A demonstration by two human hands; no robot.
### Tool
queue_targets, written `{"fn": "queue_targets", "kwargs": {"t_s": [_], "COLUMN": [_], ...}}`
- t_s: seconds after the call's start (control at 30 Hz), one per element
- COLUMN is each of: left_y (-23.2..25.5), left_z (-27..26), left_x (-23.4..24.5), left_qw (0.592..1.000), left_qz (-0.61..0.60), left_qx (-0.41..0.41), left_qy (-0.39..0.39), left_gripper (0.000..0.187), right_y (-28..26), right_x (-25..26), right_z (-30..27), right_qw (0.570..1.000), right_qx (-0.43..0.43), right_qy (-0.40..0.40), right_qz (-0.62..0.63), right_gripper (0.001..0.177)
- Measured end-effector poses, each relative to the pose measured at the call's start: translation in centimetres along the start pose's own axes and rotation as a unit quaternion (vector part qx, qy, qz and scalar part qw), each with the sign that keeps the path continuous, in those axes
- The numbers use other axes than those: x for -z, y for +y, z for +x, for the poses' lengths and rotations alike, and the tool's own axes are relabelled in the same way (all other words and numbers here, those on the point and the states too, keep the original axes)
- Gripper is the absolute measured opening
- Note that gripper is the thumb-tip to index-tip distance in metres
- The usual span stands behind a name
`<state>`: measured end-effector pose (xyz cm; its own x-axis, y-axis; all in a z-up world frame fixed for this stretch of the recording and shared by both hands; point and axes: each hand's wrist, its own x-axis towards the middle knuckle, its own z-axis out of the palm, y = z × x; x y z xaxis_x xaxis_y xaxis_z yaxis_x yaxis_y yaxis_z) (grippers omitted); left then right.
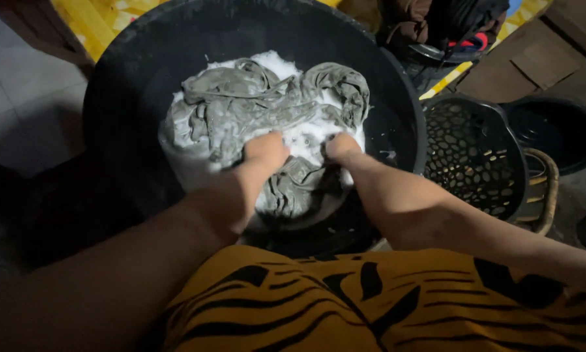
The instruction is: The person hand-washes a grey cloth in a black basin filled with soapy water. They repeatedly submerge, agitate, wring, and lift the cloth to rinse it in the suds.
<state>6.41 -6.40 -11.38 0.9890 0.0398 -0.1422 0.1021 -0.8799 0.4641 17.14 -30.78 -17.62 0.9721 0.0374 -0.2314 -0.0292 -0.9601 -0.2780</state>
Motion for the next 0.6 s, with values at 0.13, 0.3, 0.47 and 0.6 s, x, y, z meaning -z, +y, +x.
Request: {"fn": "queue_targets", "kwargs": {"t_s": [0.13,0.3,0.47,0.6], "left_y": [0.2,8.9,8.3,7.9], "left_z": [2.8,-1.7,-1.3,-3.0], "left_x": [-1.4,2.5,8.3,7.2], "left_qw": [0.984,0.829,0.949,0.908], "left_qz": [-0.147,-0.351,-0.229,-0.231], "left_qx": [-0.070,-0.344,-0.052,-0.283], "left_qy": [0.073,0.267,0.209,0.207], "left_gripper": [0.044,0.025,0.031,0.022], "right_y": [0.2,-10.1,-10.6,-7.0], "right_x": [1.7,9.0,4.6,-0.7], "right_z": [-0.3,-7.3,-7.8,-3.4], "right_qw": [0.887,0.503,0.462,0.421], "right_qx": [0.015,-0.113,0.051,0.203], "right_qy": [-0.073,-0.099,-0.121,-0.146], "right_qz": [0.456,0.851,0.877,0.872], "right_gripper": [0.034,0.039,0.030,0.027]}}
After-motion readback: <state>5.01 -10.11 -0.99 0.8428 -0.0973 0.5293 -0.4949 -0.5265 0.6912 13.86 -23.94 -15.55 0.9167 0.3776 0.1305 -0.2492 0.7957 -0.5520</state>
